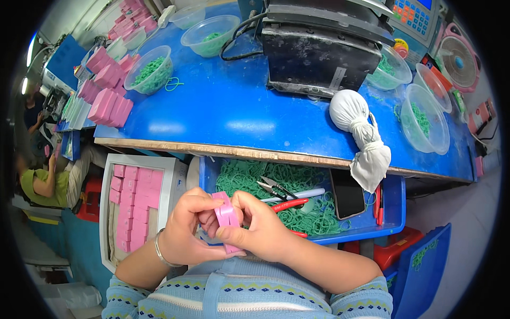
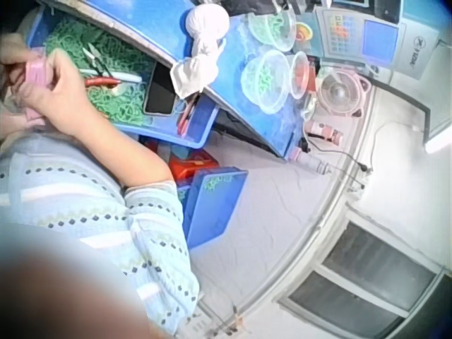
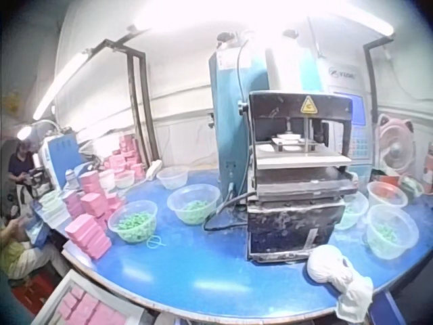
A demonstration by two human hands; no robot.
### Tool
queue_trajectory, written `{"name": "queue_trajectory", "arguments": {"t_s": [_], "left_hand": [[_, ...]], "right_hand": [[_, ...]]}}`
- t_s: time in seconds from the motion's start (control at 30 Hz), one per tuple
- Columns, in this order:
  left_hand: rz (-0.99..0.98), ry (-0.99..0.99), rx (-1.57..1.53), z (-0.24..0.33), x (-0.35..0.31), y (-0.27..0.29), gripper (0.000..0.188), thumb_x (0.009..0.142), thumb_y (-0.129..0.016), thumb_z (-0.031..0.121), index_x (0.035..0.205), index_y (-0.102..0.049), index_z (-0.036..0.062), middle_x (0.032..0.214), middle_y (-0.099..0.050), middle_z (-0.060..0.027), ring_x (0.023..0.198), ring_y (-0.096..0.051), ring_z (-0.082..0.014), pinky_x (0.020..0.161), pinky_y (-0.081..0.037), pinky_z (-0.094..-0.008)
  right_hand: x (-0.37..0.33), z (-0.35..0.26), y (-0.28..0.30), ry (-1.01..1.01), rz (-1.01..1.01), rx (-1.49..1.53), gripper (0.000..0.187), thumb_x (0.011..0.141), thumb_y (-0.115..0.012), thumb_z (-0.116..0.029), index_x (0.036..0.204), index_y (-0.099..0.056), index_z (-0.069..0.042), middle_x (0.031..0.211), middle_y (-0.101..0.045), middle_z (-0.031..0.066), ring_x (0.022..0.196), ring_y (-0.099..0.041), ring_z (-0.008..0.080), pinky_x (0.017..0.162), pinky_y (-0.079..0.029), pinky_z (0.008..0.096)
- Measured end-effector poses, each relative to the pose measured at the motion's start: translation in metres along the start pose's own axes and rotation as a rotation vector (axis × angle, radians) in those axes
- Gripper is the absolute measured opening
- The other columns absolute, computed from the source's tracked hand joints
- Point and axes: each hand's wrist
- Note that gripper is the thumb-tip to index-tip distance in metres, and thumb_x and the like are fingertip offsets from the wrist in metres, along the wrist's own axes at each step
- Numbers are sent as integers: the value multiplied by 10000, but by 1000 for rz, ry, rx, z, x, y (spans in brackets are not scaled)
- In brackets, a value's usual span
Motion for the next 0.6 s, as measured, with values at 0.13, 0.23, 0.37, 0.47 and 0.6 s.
{"name": "queue_trajectory", "arguments": {"t_s": [0.13,0.23,0.37,0.47,0.6], "left_hand": [[48,88,-175,-9,-2,-3,725,524,-816,49,1111,-390,65,826,-417,-44,623,-409,-94,515,-365,-223],[101,230,-349,-10,-5,-9,749,533,-800,22,1130,-352,74,876,-430,-39,679,-435,-85,576,-391,-225],[260,337,-656,-12,3,-4,737,582,-748,-2,1160,-299,82,955,-430,-40,846,-470,-109,760,-421,-271],[222,173,-463,-26,-2,-1,700,612,-741,76,1173,-322,78,1078,-429,-82,1014,-462,-175,881,-404,-331],[338,261,-896,-22,-5,-9,685,708,-673,413,1183,-347,43,1080,-499,-167,985,-516,-277,883,-416,-427]], "right_hand": [[3,-5,0,68,-43,146,298,860,-557,-303,933,-450,-35,917,-574,81,856,-546,124,750,-434,263],[4,-4,-3,130,24,69,340,927,-407,-329,1020,-474,-9,935,-581,78,858,-553,133,759,-437,265],[6,-3,-4,7,305,301,438,948,-302,-372,1077,-480,6,953,-579,75,855,-557,141,775,-439,267],[4,0,-7,17,309,242,511,948,-242,-415,1115,-479,5,978,-572,74,874,-548,134,804,-428,257],[3,3,-13,79,212,110,268,910,-445,-237,1030,-456,3,1060,-509,104,964,-495,137,833,-412,282]]}}
Point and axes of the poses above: each hand's wrist, its own x-axis towards the middle knuckle, its own y-axis out of the back of the hand, z = x × y
